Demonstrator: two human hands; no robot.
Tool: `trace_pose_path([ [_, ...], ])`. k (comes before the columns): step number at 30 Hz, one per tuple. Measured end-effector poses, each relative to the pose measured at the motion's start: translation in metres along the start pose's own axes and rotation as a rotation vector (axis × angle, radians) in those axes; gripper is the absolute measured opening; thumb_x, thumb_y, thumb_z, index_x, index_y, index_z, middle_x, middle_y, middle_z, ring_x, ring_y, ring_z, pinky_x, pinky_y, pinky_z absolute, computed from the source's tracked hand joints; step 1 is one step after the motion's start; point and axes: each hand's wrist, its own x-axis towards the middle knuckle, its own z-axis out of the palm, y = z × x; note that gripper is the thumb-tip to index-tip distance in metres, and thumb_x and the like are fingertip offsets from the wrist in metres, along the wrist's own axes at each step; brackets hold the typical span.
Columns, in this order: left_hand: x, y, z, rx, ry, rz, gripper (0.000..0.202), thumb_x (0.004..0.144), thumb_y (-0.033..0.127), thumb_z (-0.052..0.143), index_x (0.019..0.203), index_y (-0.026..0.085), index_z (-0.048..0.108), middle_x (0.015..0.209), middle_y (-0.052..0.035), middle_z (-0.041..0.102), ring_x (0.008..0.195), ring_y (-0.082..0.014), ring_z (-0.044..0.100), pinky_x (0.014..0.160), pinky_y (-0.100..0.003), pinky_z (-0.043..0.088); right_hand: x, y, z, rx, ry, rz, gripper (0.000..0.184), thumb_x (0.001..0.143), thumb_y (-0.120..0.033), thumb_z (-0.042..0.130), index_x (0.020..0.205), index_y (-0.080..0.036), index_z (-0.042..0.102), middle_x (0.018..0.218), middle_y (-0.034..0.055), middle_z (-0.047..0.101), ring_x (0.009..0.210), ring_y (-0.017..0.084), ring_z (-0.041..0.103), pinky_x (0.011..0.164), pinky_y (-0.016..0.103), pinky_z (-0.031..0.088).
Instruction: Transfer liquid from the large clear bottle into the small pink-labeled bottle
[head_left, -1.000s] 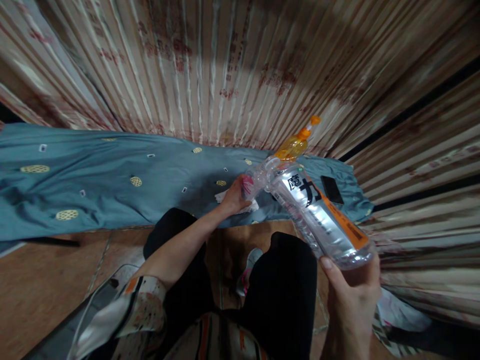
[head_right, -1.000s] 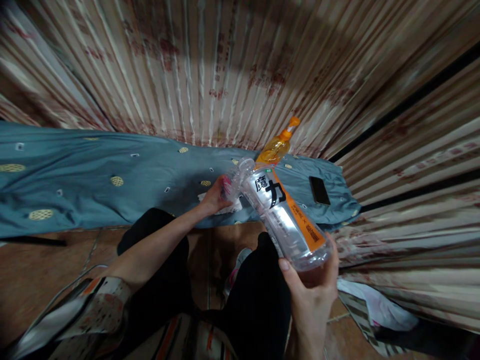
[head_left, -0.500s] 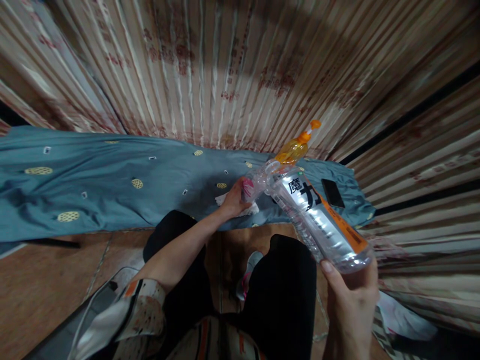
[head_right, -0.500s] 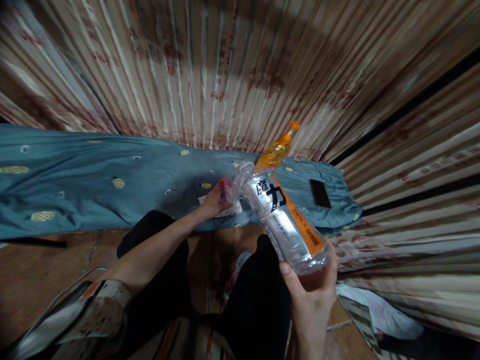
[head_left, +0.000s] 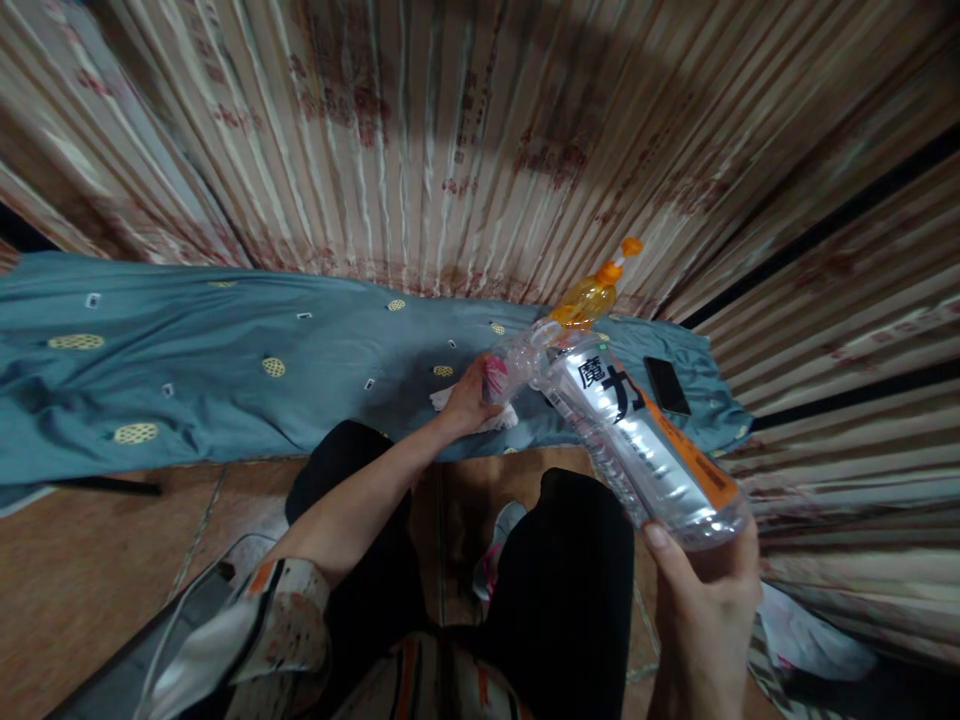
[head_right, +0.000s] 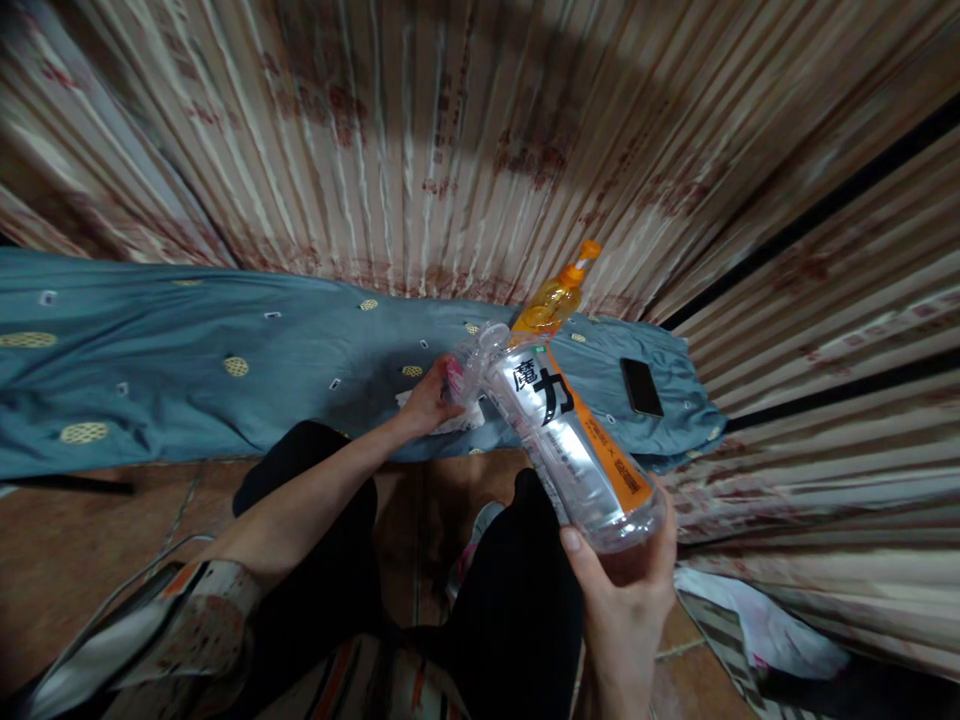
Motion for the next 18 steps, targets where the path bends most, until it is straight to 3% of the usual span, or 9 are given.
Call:
trace_pose_path([
  [7, -0.001, -0.004, 0.003, 0.033, 0.013, 0.041, 0.105, 0.083, 0.029, 0.100, 0.180, 0.033, 0.061, 0.178, -0.0138, 0.079, 0.171, -0.0467, 0.075, 0.145, -0.073, 0.065, 0.002, 0.005, -0.006, -0.024, 0.011, 0.039, 0.131, 0.071, -0.059, 0.120, 0.184, -0.021, 0.066, 0.179, 0.0199, 0.075, 0.171, 0.050, 0.069, 0.157, 0.079, 0.037],
  [13, -0.001, -0.004, 0.002, -0.003, 0.018, 0.020, 0.111, 0.078, 0.031, 0.104, 0.181, 0.032, 0.064, 0.175, -0.0139, 0.080, 0.172, -0.0490, 0.074, 0.146, -0.073, 0.064, 0.003, 0.001, -0.005, -0.036, 0.041, 0.022, 0.125, 0.069, -0.059, 0.121, 0.178, -0.022, 0.071, 0.169, 0.0182, 0.081, 0.163, 0.049, 0.074, 0.156, 0.081, 0.037],
  [18, 0.000, -0.003, 0.001, -0.024, 0.012, 0.008, 0.111, 0.075, 0.030, 0.105, 0.178, 0.028, 0.065, 0.175, -0.0173, 0.080, 0.170, -0.0509, 0.075, 0.147, -0.079, 0.061, -0.001, -0.013, 0.006, -0.011, 0.033, 0.000, 0.126, 0.068, -0.063, 0.120, 0.176, -0.022, 0.071, 0.172, 0.0184, 0.077, 0.164, 0.049, 0.071, 0.156, 0.080, 0.037],
])
